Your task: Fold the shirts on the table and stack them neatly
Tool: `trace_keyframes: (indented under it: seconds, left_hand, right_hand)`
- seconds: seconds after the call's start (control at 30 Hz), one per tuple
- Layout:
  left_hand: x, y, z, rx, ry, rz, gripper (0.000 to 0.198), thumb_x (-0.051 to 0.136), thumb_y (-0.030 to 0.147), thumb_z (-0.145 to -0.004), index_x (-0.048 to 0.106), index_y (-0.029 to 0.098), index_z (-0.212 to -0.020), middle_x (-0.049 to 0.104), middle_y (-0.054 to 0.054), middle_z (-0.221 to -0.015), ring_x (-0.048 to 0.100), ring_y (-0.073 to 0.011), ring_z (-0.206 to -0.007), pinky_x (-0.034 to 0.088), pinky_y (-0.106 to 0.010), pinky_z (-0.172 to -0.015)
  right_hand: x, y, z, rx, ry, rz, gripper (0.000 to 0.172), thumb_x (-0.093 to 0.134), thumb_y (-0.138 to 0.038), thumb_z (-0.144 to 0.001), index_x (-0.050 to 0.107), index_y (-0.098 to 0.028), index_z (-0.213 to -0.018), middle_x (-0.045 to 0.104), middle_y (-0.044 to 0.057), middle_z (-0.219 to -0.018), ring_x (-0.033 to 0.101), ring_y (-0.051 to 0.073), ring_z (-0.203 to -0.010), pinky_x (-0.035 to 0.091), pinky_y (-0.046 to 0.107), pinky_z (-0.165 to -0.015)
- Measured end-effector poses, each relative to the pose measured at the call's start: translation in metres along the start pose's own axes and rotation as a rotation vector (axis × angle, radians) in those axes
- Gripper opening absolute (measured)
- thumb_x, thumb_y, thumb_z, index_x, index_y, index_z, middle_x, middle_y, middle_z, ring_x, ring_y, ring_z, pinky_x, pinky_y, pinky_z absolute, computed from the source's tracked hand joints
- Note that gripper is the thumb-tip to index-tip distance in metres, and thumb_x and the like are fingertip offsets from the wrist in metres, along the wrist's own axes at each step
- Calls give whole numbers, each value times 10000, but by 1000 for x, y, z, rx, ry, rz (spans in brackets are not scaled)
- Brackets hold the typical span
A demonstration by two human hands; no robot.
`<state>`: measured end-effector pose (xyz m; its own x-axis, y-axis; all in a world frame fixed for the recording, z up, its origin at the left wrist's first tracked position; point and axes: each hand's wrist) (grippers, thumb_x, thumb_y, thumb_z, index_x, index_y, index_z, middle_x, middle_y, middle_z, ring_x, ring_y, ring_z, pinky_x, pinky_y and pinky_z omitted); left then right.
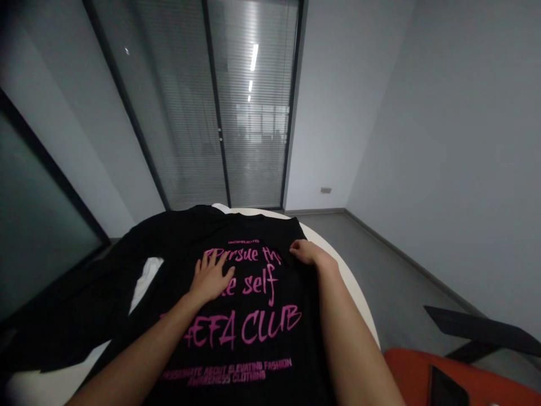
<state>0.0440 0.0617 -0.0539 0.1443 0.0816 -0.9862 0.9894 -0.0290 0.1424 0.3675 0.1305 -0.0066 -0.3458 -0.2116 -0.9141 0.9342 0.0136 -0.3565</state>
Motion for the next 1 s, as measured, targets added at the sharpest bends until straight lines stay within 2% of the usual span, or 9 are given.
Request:
trace_keyframes:
  seconds: [0.17, 0.3, 0.37, 0.47, 0.6, 0.67, 0.77, 0.9, 1.0]
  left_hand:
    - [1, -1, -1, 4, 1, 2, 696, 338, 607, -950, 358, 244, -1543, 289, -141, -1619, 186, -400, -1499, 188, -560, -1184]
    - [2, -2, -1, 2, 3, 5, 697, 336, 608, -949, 356, 246, -1544, 290, -140, -1618, 183, -398, -1500, 183, -559, -1188]
    - [3, -2, -2, 2, 4, 5, 698, 335, 608, -948, 351, 249, -1546, 291, -138, -1618, 182, -398, -1500, 179, -558, -1189]
    - [3, -2, -2, 0, 0, 5, 704, 325, 614, -949, 346, 246, -1548, 280, -134, -1624, 171, -397, -1503, 175, -558, -1191]
    - [2, -2, -1, 4, -3, 10, 708, 317, 618, -951, 348, 237, -1547, 271, -128, -1628, 165, -397, -1504, 180, -560, -1188]
    - [2, -2, -1, 7, -2, 10, 706, 315, 616, -954, 350, 233, -1546, 272, -129, -1627, 165, -396, -1505, 182, -562, -1185]
    - [2, -2, 0, 7, -2, 8, 708, 309, 623, -955, 347, 237, -1546, 268, -131, -1628, 166, -399, -1504, 182, -570, -1179]
    - [4, -3, -1, 5, 2, 4, 710, 317, 628, -950, 347, 241, -1545, 269, -131, -1627, 165, -393, -1506, 174, -562, -1184]
    - [4, -3, -2, 11, 10, -5, 707, 327, 621, -946, 358, 239, -1540, 277, -133, -1624, 171, -389, -1505, 177, -560, -1185]
  right_hand:
    - [4, 11, -2, 90, 38, 13, 611, 717, -166, -758, 572, -167, -1352, 715, 93, -1032, 669, 216, -915, 490, 277, -780]
    - [2, 18, 2, 82, 14, -2, 662, 696, -58, -703, 609, -204, -1343, 720, 53, -1003, 670, 181, -844, 493, 252, -757]
    - [0, 19, 2, 62, 15, 17, 675, 644, -11, -699, 625, -233, -1337, 714, 56, -1071, 677, 190, -901, 500, 264, -813]
    - [0, 12, -1, -38, 90, 96, 630, 596, 3, -718, 666, -257, -1289, 669, 70, -1239, 628, 227, -1134, 459, 300, -990]
    - [16, -8, -10, -250, 242, 46, 471, 524, -232, -931, 574, -203, -1398, 528, 108, -1459, 463, 243, -1363, 322, 359, -1161]
    - [30, -18, -13, -228, 246, 22, 560, 421, -419, -1001, 400, -225, -1526, 371, 96, -1584, 295, 268, -1475, 229, 445, -1207]
    - [51, -25, -13, -140, 122, 79, 626, 324, -579, -1002, 276, -320, -1570, 206, 29, -1655, 99, 297, -1530, 88, 554, -1215]
    - [63, -24, -14, -116, 77, 123, 676, 324, -652, -973, 245, -353, -1574, 154, 1, -1667, 32, 331, -1530, 53, 554, -1215]
    - [61, -24, -15, -114, 110, 71, 676, 325, -683, -959, 326, -353, -1549, 206, -11, -1654, 43, 346, -1527, 60, 564, -1213]
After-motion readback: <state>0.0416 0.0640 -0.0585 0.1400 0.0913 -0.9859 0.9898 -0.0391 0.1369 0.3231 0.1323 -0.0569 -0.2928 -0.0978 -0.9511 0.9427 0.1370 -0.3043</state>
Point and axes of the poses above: each hand's wrist, its own z-axis away from the middle knuckle, its own x-axis out of the palm, y = z × x
